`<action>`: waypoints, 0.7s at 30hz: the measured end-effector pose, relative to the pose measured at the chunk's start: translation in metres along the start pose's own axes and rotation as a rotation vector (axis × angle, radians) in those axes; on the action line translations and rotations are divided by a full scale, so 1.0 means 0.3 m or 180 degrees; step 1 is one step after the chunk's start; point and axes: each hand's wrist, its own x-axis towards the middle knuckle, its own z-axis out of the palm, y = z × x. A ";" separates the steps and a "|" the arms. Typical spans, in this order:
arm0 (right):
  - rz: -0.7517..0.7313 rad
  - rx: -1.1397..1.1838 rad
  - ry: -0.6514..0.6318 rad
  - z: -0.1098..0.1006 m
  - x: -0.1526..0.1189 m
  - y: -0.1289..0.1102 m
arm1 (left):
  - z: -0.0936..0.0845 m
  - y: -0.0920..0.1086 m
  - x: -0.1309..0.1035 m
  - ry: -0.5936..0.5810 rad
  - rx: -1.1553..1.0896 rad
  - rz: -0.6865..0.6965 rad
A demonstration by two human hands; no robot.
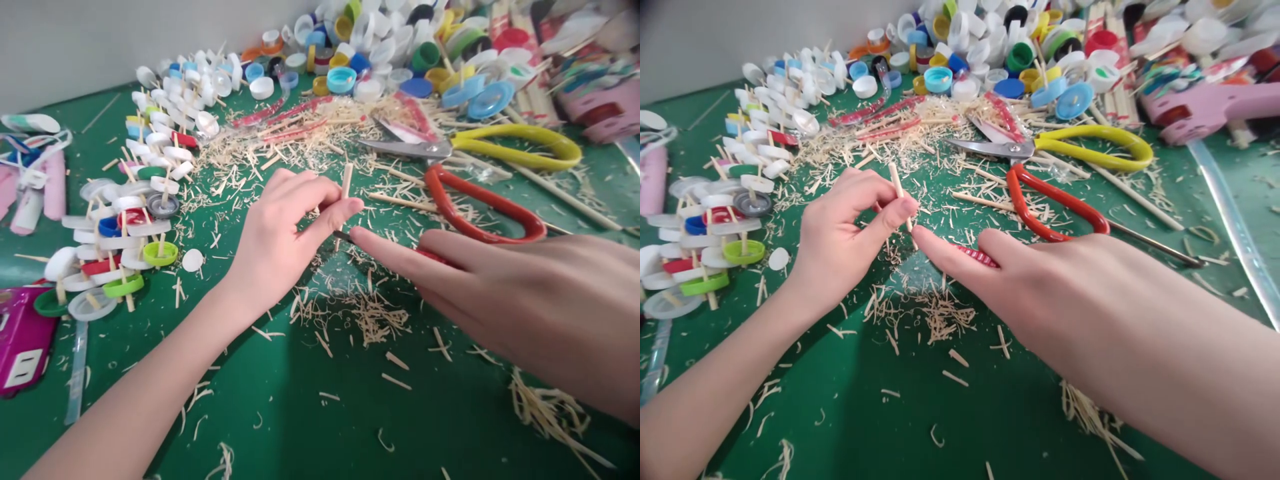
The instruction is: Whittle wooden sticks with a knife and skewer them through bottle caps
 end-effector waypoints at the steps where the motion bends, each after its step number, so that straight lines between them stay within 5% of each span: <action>1: -0.0049 0.0023 0.0015 -0.002 0.004 -0.001 | 0.001 -0.001 0.000 0.0009 -0.0001 -0.0003; 5: -0.0028 0.0013 -0.0314 -0.012 0.010 -0.005 | 0.004 -0.003 -0.002 0.0055 -0.0043 0.0035; 10: -0.0054 0.0061 0.0152 0.016 0.000 0.000 | 0.006 0.001 -0.002 0.0061 -0.0134 0.0089; 16: 0.0032 0.0046 0.0128 0.018 -0.004 0.000 | 0.004 0.003 -0.002 0.0067 -0.0112 0.0141; 21: -0.0011 -0.0117 -0.0317 -0.037 0.003 -0.019 | 0.005 0.008 -0.001 -0.0016 -0.0032 0.0227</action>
